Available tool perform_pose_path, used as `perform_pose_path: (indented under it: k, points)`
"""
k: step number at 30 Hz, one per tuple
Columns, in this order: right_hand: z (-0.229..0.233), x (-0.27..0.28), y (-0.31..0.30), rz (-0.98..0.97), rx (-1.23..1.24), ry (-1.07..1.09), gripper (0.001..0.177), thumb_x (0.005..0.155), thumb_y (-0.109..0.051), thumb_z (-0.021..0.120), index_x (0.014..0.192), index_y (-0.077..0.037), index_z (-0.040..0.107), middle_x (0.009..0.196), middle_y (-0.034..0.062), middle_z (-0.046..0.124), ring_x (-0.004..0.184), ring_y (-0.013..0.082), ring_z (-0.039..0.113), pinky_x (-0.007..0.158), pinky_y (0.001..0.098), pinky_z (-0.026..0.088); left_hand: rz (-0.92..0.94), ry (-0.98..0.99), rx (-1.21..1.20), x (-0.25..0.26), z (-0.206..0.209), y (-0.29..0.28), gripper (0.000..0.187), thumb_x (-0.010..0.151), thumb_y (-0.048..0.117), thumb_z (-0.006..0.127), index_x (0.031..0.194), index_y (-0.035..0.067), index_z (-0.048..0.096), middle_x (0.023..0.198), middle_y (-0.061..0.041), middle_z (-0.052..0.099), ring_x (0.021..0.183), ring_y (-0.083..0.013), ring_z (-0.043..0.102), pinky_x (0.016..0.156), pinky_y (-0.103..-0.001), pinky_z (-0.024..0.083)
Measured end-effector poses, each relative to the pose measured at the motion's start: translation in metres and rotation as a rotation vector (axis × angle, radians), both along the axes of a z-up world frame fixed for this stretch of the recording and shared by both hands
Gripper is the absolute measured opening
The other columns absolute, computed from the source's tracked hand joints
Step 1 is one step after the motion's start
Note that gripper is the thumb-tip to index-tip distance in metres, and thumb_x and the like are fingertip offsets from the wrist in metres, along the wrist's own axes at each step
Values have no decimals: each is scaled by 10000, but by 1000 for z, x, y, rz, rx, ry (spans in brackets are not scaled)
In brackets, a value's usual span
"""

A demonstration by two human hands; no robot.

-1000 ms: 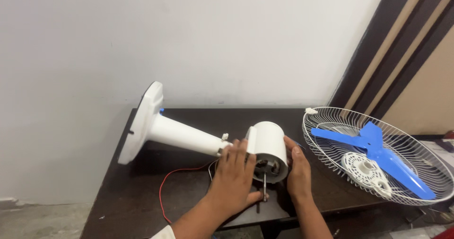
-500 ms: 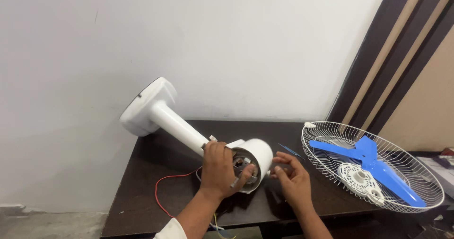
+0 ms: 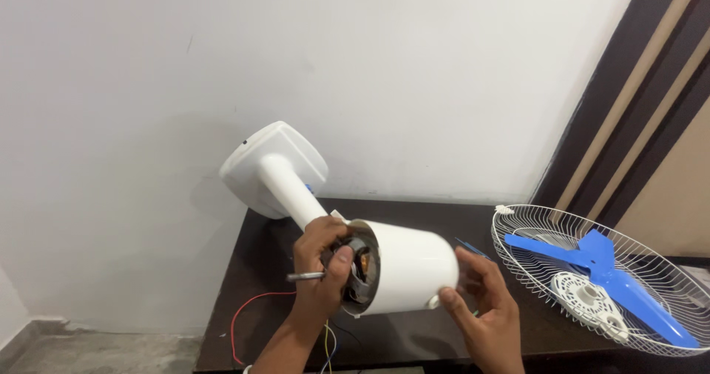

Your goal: The person removes the blue fan blades from the motor shaft, then uses a screwdriver to detach the motor housing and internal components. The person handles the fan blades, motor, housing, and a screwdriver on a dark wooden table.

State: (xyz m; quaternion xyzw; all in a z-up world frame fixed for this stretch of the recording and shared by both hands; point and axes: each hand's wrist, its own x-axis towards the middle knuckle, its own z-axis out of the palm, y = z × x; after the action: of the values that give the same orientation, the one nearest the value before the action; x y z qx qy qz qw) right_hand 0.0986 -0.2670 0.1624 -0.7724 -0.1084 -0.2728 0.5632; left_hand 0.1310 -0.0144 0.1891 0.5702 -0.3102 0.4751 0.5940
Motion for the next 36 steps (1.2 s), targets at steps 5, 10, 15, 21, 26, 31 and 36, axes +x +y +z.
perform_pose_path:
  k: [5, 10, 15, 21, 26, 31, 36]
  points:
    - [33, -38, 34, 145, 111, -36, 1081, 728, -556, 679, 1604, -115, 224, 1400, 202, 516, 1332, 384, 530, 1074, 611, 413, -307, 177, -186, -38, 15, 7, 490, 895, 383, 536, 968, -84, 667, 849, -149, 608, 770, -193, 570, 693, -321, 469]
    - [66, -86, 58, 171, 120, -52, 1219, 596, -558, 720, 1604, -150, 170, 1384, 262, 478, 1323, 424, 547, 1036, 623, 385, -416, 280, -406, -71, 4, 9, 579, 900, 393, 415, 1140, -80, 648, 865, -166, 688, 722, -220, 681, 581, -370, 571]
    - [91, -121, 76, 328, 85, -124, 1212, 602, -473, 836, 1588, -112, 229, 1370, 261, 530, 1317, 424, 589, 1030, 598, 435, -606, 324, -521, -81, -15, 30, 678, 920, 412, 404, 1334, -96, 576, 948, -222, 724, 823, -269, 735, 667, -407, 627]
    - [94, -133, 97, 373, 168, -124, 1127, 615, -352, 868, 1541, -66, 294, 1336, 286, 588, 1280, 419, 640, 1043, 587, 516, -699, 423, -363, -73, -31, 51, 674, 956, 457, 395, 1303, -92, 572, 968, -224, 717, 846, -277, 733, 668, -401, 631]
    - [85, -139, 97, 440, 116, -132, 1113, 692, -289, 880, 1585, -80, 251, 1390, 276, 565, 1276, 411, 640, 1019, 570, 534, -740, 454, -282, -82, -31, 58, 678, 986, 495, 387, 1277, -89, 568, 985, -226, 711, 865, -283, 731, 669, -397, 635]
    - [76, -140, 83, 372, 59, -111, 1174, 621, -290, 836, 1598, -112, 209, 1421, 280, 550, 1321, 401, 623, 1028, 571, 483, -702, 291, -423, -104, -21, 46, 688, 1015, 532, 380, 1251, -87, 565, 1002, -227, 705, 885, -289, 729, 670, -393, 638]
    - [54, -136, 41, 353, 283, -178, 1228, 646, -364, 891, 1635, -59, 229, 1453, 268, 515, 1343, 407, 567, 1092, 604, 452, -786, 229, -556, -109, -21, 53, 727, 1060, 551, 359, 1289, -112, 552, 1075, -231, 682, 949, -291, 693, 747, -368, 602]
